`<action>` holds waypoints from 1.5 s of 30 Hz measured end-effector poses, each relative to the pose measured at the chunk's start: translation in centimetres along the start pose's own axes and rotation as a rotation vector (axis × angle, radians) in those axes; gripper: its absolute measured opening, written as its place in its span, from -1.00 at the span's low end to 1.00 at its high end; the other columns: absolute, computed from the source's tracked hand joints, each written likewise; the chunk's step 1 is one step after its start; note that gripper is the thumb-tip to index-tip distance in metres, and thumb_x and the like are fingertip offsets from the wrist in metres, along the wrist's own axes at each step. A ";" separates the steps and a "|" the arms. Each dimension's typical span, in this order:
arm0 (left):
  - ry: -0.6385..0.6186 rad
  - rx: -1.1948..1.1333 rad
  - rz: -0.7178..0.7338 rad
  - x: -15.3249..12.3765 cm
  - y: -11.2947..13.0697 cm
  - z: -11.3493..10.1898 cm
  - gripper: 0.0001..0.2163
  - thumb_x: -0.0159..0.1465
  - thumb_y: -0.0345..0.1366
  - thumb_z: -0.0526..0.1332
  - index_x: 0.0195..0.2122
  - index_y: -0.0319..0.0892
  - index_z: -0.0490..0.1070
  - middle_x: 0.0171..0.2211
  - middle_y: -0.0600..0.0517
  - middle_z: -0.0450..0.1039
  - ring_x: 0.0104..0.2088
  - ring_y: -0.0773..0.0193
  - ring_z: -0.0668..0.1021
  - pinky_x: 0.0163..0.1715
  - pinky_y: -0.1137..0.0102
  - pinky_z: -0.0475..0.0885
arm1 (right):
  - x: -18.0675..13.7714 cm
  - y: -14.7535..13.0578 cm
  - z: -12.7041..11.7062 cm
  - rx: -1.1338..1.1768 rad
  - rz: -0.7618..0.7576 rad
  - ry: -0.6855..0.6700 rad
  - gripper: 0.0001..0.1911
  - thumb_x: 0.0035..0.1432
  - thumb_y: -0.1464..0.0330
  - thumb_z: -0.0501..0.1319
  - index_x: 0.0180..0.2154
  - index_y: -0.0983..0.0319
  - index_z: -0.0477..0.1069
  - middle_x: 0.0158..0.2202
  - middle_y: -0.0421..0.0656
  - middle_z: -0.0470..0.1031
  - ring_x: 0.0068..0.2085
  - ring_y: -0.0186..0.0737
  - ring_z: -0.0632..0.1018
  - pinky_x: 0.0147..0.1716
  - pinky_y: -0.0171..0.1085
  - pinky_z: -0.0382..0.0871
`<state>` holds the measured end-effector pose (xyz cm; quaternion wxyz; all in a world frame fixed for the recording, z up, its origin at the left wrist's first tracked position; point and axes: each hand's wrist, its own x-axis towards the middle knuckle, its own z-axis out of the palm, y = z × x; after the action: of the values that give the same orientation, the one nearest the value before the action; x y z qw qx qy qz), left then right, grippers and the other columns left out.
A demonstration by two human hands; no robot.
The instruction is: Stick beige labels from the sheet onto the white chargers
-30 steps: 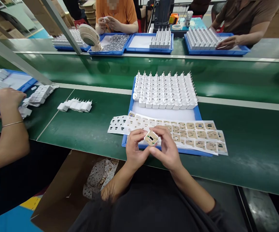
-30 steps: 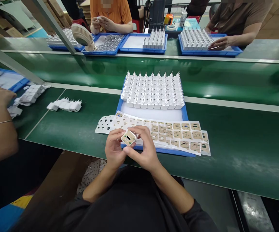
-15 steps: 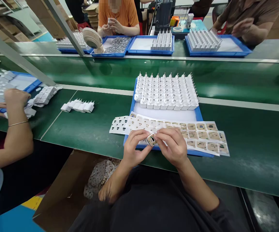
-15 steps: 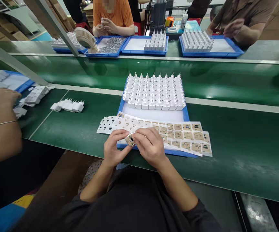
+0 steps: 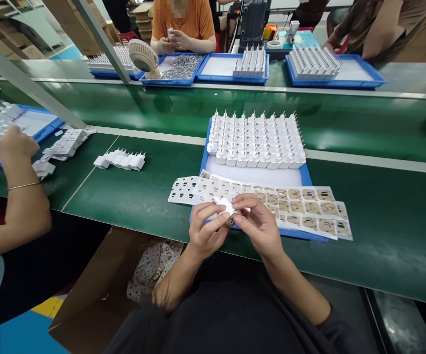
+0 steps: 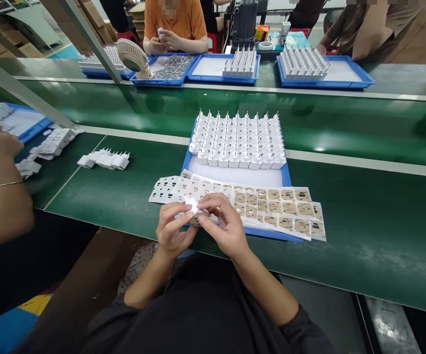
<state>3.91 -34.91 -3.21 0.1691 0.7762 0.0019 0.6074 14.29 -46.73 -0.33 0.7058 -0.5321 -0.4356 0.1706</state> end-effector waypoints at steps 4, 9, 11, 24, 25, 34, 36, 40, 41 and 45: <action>0.052 0.027 0.040 -0.2 0.2 0.0 -0.68 0.25 -0.46 0.37 -0.03 -0.02 0.40 -0.16 0.02 0.52 -0.16 0.22 0.59 -0.15 0.25 0.63 | -0.3 0.0 0.7 0.104 0.031 0.019 -0.92 0.23 0.26 0.37 -0.21 0.07 0.55 -0.13 -0.10 0.48 -0.04 -0.10 0.54 -0.14 -0.14 0.52; 0.052 0.017 0.059 -0.1 0.5 0.2 -0.70 0.26 -0.46 0.36 -0.04 -0.05 0.40 -0.14 0.00 0.51 -0.15 0.23 0.58 -0.12 0.25 0.65 | -0.5 0.0 1.1 0.201 0.021 0.050 -0.96 0.24 0.29 0.36 -0.24 0.04 0.56 -0.15 -0.15 0.45 -0.11 -0.16 0.51 -0.18 -0.21 0.44; 0.055 0.013 0.068 0.0 0.6 0.3 -0.72 0.26 -0.46 0.36 -0.05 -0.07 0.40 -0.14 -0.01 0.51 -0.14 0.23 0.57 -0.13 0.26 0.65 | -0.5 0.1 1.2 0.229 0.012 0.066 -0.97 0.25 0.32 0.35 -0.24 0.05 0.56 -0.16 -0.16 0.45 -0.13 -0.18 0.50 -0.20 -0.23 0.41; 0.051 0.021 0.038 0.1 1.1 0.5 -0.76 0.30 -0.45 0.34 -0.07 -0.08 0.39 -0.16 0.00 0.49 -0.15 0.23 0.57 -0.16 0.28 0.64 | -0.6 0.2 1.2 0.343 0.051 0.082 -0.86 0.23 0.43 0.34 -0.22 0.05 0.61 -0.15 -0.19 0.43 -0.08 -0.25 0.48 -0.10 -0.30 0.37; 0.051 0.021 0.036 0.1 1.1 0.5 -0.76 0.30 -0.45 0.34 -0.07 -0.08 0.39 -0.16 0.00 0.49 -0.14 0.23 0.57 -0.16 0.28 0.64 | -0.6 0.2 1.2 0.342 0.049 0.079 -0.85 0.25 0.43 0.32 -0.21 0.05 0.61 -0.15 -0.19 0.43 -0.07 -0.26 0.48 -0.09 -0.30 0.37; 0.040 -0.013 0.013 0.3 1.1 0.5 -0.70 0.26 -0.49 0.35 -0.04 -0.07 0.39 -0.15 0.00 0.51 -0.15 0.23 0.57 -0.16 0.27 0.63 | -0.6 0.5 1.0 0.288 0.013 0.075 -0.81 0.24 0.46 0.29 -0.20 0.05 0.60 -0.14 -0.19 0.45 -0.06 -0.26 0.50 -0.06 -0.28 0.40; 0.022 -0.036 -0.021 0.3 1.0 0.4 -0.67 0.25 -0.49 0.36 -0.02 -0.06 0.39 -0.13 0.00 0.51 -0.15 0.23 0.58 -0.17 0.27 0.62 | -0.4 0.4 0.5 0.217 -0.013 0.046 -0.79 0.29 0.44 0.24 -0.16 0.05 0.60 -0.12 -0.18 0.47 -0.02 -0.22 0.51 -0.04 -0.23 0.41; -0.002 -0.070 -0.059 0.4 0.8 0.3 -0.67 0.25 -0.45 0.37 0.00 -0.05 0.39 -0.13 0.00 0.53 -0.18 0.24 0.61 -0.19 0.30 0.61 | 0.4 -0.9 -0.6 -0.173 -0.175 0.003 -0.81 0.29 0.46 0.28 -0.11 0.08 0.55 -0.19 -0.17 0.55 -0.14 -0.20 0.53 -0.16 -0.20 0.41; -0.003 -0.076 -0.062 0.4 0.7 0.3 -0.67 0.25 -0.45 0.37 0.00 -0.05 0.40 -0.13 0.00 0.53 -0.17 0.24 0.61 -0.18 0.30 0.61 | 0.7 -1.2 -0.8 -0.285 -0.241 0.001 -0.81 0.28 0.48 0.29 -0.12 0.09 0.53 -0.22 -0.18 0.57 -0.16 -0.20 0.54 -0.16 -0.18 0.41; -0.026 -0.094 -0.092 0.1 0.7 0.0 -0.62 0.22 -0.46 0.40 0.03 -0.08 0.41 -0.12 -0.02 0.53 -0.15 0.23 0.62 -0.15 0.30 0.60 | 1.0 -1.9 -0.9 -0.658 -0.552 0.074 -0.77 0.25 0.54 0.32 -0.14 0.11 0.51 -0.18 -0.14 0.57 -0.21 -0.19 0.56 -0.20 -0.16 0.47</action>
<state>3.84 -35.52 -2.92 0.2329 0.7744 0.0068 0.5882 15.15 -47.23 1.78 0.5329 -0.5979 -0.5673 -0.1917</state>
